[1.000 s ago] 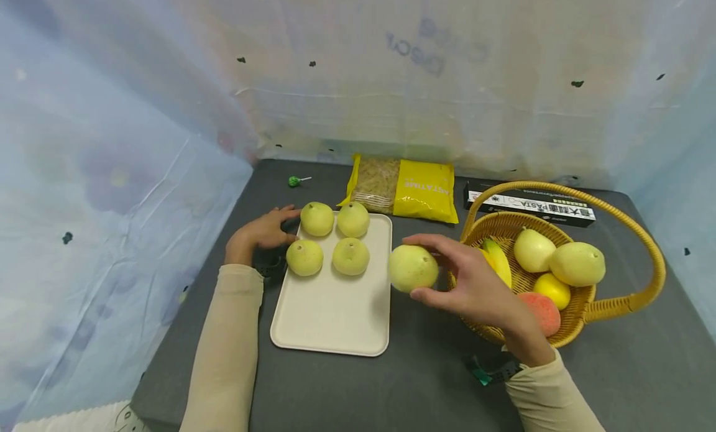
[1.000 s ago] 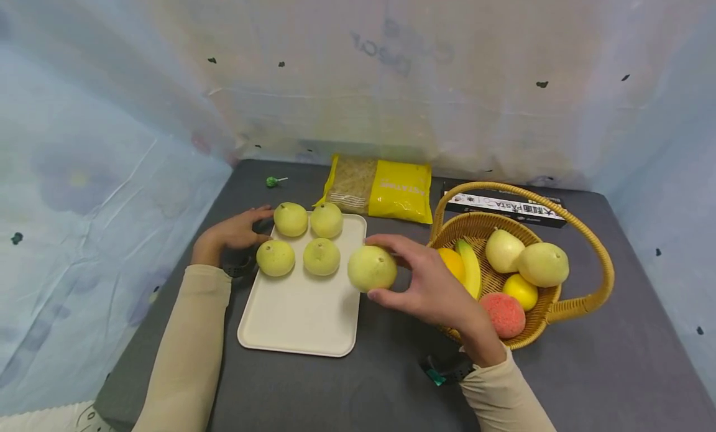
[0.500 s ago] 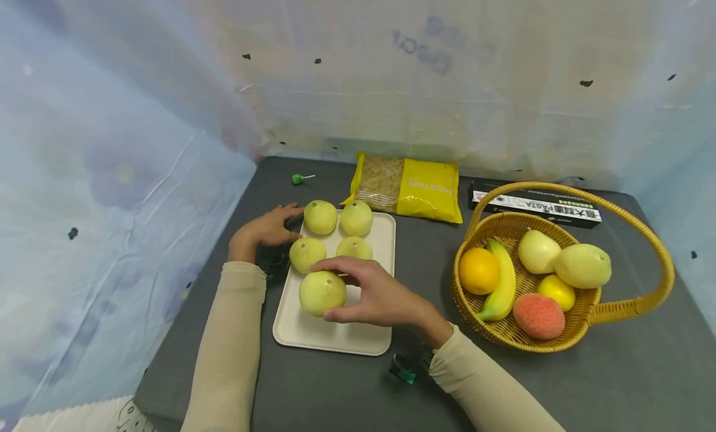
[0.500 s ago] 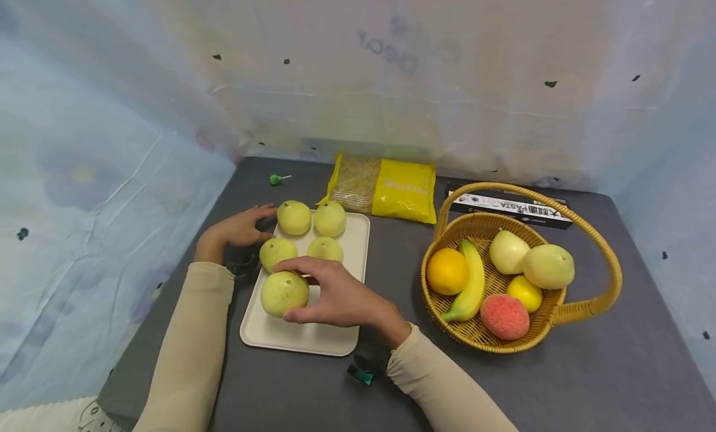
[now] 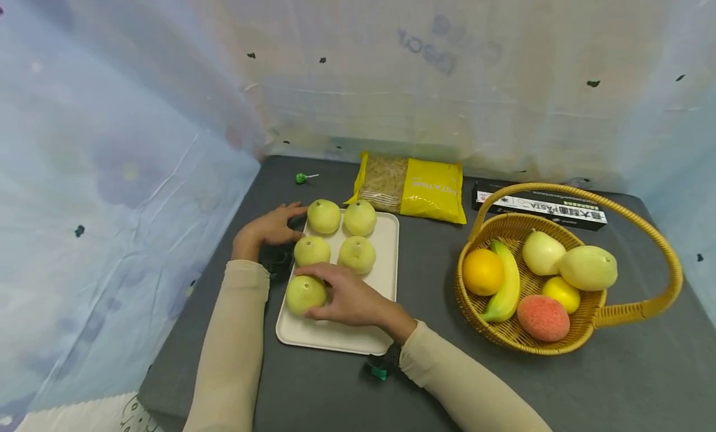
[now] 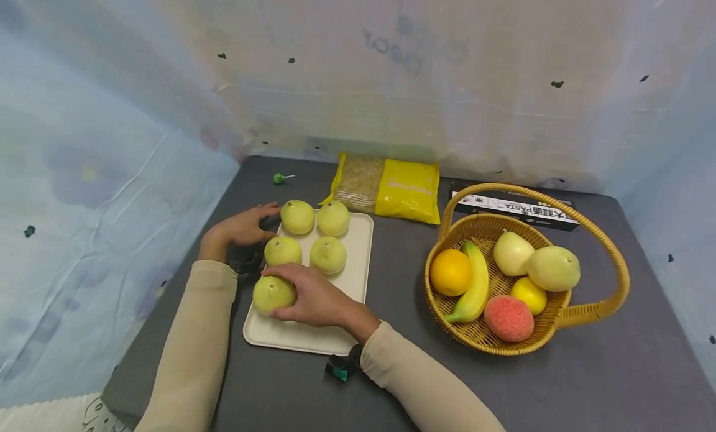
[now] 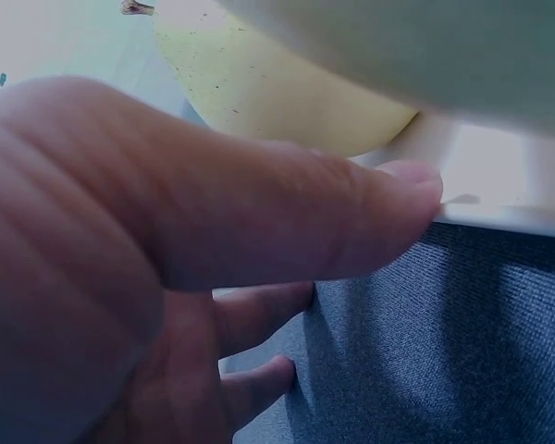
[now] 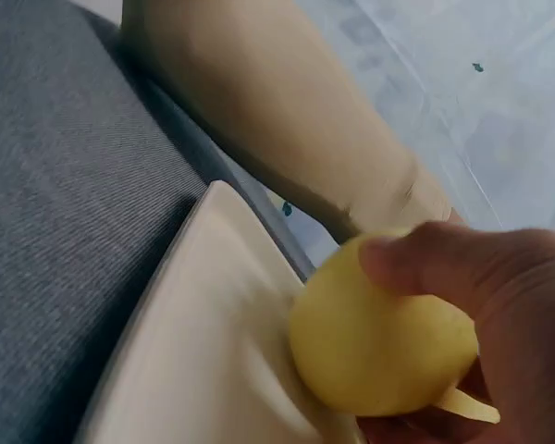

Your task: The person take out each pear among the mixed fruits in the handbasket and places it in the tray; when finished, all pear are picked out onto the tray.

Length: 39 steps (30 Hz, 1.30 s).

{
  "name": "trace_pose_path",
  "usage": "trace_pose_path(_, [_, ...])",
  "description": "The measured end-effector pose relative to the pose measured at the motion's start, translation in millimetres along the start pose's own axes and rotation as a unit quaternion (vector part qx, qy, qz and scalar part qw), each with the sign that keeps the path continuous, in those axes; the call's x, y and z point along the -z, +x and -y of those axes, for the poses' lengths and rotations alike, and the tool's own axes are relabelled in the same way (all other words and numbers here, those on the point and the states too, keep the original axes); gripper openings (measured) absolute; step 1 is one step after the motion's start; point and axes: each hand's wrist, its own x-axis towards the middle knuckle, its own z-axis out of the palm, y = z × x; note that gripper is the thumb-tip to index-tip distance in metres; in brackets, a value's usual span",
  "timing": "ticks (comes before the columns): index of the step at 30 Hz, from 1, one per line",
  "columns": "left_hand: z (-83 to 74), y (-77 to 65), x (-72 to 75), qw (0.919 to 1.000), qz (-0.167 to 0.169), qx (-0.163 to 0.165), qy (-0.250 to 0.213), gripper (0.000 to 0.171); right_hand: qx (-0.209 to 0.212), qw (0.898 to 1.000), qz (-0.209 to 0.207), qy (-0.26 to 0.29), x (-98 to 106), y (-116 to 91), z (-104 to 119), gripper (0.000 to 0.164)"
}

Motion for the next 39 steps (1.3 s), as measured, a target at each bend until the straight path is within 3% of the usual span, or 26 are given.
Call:
trace_pose_path(7, [1.7,2.3,0.2,1.0000,-0.004,-0.004,-0.002,0.076,-0.013,0.999,-0.038,-0.014,-1.8,-0.2,-5.7,0.073])
trace_pose_path(13, [2.6,3.6,-1.7,1.0000,-0.005,-0.006,-0.004,0.075,-0.014,0.995,-0.067,-0.074,-8.4,3.1,-5.4,0.075])
trace_pose_path(17, [2.0,4.0,-2.1,1.0000,-0.003,-0.007,0.001,0.075,-0.023,0.990,-0.074,-0.120,-10.8,3.6,1.4,0.075])
trace_pose_path(21, [1.3,3.3,-1.7,1.0000,0.001,-0.001,-0.001,0.075,-0.031,0.989,-0.066,-0.130,-3.7,-4.3,10.0,0.076])
trace_pose_path(25, [0.6,3.2,-1.2,1.0000,0.002,0.004,-0.003,0.075,-0.022,0.994,-0.065,-0.088,21.3,-26.4,19.5,0.073])
trace_pose_path(30, [1.7,4.4,-2.9,1.0000,0.003,0.005,-0.008,0.075,-0.001,0.995,-0.092,-0.047,71.1,-74.2,29.0,0.065])
trace_pose_path(34, [2.3,3.5,-2.2,0.9999,0.004,0.007,-0.009,0.075,-0.007,0.987,-0.142,-0.080,117.0,-121.0,29.8,0.063])
trace_pose_path(39, [-0.4,2.9,-0.8,0.9999,0.004,0.013,-0.008,0.077,-0.065,0.965,-0.219,-0.132,169.3,-179.2,30.2,0.067])
